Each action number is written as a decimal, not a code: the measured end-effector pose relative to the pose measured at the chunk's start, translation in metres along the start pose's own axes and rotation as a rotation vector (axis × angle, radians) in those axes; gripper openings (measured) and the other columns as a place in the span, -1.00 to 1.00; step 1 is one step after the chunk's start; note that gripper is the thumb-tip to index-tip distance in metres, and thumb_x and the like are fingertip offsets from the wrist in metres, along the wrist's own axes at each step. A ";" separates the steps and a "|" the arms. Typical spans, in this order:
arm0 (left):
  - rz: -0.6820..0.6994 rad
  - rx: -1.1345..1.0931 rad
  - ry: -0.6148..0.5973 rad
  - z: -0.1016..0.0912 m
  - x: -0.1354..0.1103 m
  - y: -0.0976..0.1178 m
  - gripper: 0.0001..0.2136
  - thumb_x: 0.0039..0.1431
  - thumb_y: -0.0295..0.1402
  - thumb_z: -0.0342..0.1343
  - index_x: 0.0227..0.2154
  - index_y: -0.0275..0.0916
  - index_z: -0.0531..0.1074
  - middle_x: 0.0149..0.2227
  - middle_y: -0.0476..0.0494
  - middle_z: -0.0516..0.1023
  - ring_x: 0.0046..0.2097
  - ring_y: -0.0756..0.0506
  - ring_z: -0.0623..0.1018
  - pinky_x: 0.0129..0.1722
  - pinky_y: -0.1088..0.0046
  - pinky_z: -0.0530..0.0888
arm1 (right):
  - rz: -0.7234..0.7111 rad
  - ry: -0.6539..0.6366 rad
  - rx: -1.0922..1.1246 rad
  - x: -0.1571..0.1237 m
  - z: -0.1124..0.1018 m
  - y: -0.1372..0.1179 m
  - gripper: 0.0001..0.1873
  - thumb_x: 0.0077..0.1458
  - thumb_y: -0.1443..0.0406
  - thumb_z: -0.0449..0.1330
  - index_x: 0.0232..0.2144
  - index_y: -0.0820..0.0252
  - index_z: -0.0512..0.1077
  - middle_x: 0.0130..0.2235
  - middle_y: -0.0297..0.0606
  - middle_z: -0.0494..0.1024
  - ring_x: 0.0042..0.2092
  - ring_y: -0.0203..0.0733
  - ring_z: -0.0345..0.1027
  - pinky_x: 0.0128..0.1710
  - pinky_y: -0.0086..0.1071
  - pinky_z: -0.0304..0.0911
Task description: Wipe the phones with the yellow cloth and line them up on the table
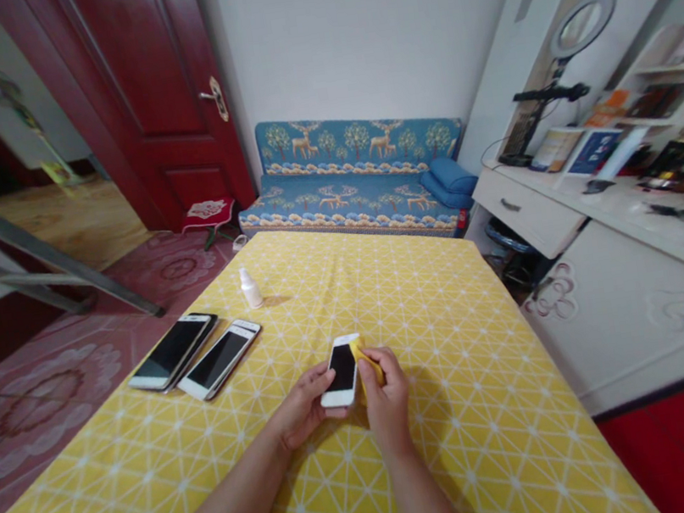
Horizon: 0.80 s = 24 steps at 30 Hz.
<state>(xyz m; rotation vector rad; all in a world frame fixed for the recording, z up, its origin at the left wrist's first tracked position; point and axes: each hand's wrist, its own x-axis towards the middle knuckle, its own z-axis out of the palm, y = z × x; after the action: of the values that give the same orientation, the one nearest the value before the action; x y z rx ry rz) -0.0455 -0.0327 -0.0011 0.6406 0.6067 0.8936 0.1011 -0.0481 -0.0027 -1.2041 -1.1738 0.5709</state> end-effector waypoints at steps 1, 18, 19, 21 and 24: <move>0.029 -0.022 0.012 -0.001 0.001 0.000 -0.66 0.01 -0.28 0.29 -0.17 -0.36 0.49 -0.33 -0.21 0.59 -0.37 -0.07 0.58 -0.43 0.46 0.54 | -0.015 -0.039 0.006 -0.002 0.002 -0.002 -0.81 0.13 0.18 0.15 -0.28 0.17 0.44 -0.25 -0.26 0.48 -0.19 -0.16 0.36 -0.16 -0.31 0.26; 0.299 -0.337 0.136 -0.003 0.009 -0.004 -0.75 -0.03 -0.50 0.30 -0.26 -0.25 0.43 -0.36 0.00 0.55 -0.31 0.04 0.55 -0.22 0.56 0.48 | -0.118 -0.280 -0.032 -0.016 0.019 -0.008 -0.93 0.11 0.31 0.17 -0.40 0.15 0.33 -0.41 -0.37 0.39 -0.37 -0.27 0.31 -0.36 -0.44 0.24; 0.297 -0.349 0.124 -0.003 0.008 -0.003 -0.70 -0.02 -0.50 0.29 -0.19 -0.23 0.42 -0.34 0.00 0.54 -0.31 0.04 0.55 -0.21 0.55 0.48 | -0.132 -0.315 -0.041 -0.015 0.020 -0.008 -0.93 0.10 0.33 0.17 -0.41 0.15 0.32 -0.41 -0.37 0.39 -0.37 -0.27 0.31 -0.36 -0.44 0.24; 0.277 -0.355 0.104 -0.001 0.007 -0.001 -0.59 0.01 -0.49 0.26 -0.04 -0.18 0.36 -0.35 0.02 0.52 -0.31 0.04 0.54 -0.22 0.54 0.48 | -0.162 -0.365 -0.063 -0.015 0.021 -0.006 -0.94 0.07 0.37 0.15 -0.43 0.15 0.33 -0.40 -0.36 0.40 -0.35 -0.26 0.33 -0.34 -0.43 0.24; 0.221 -0.352 0.120 0.000 0.007 0.001 -0.56 0.06 -0.49 0.19 0.03 -0.14 0.32 -0.45 0.06 0.46 -0.36 0.02 0.53 -0.30 0.53 0.46 | -0.214 -0.392 -0.111 -0.016 0.022 -0.003 -0.92 0.05 0.42 0.13 -0.44 0.15 0.34 -0.38 -0.34 0.42 -0.32 -0.24 0.34 -0.33 -0.42 0.23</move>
<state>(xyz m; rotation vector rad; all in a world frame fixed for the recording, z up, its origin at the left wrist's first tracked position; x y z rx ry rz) -0.0423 -0.0258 -0.0013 0.3405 0.4744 1.2196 0.0749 -0.0533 -0.0078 -1.0680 -1.6634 0.6006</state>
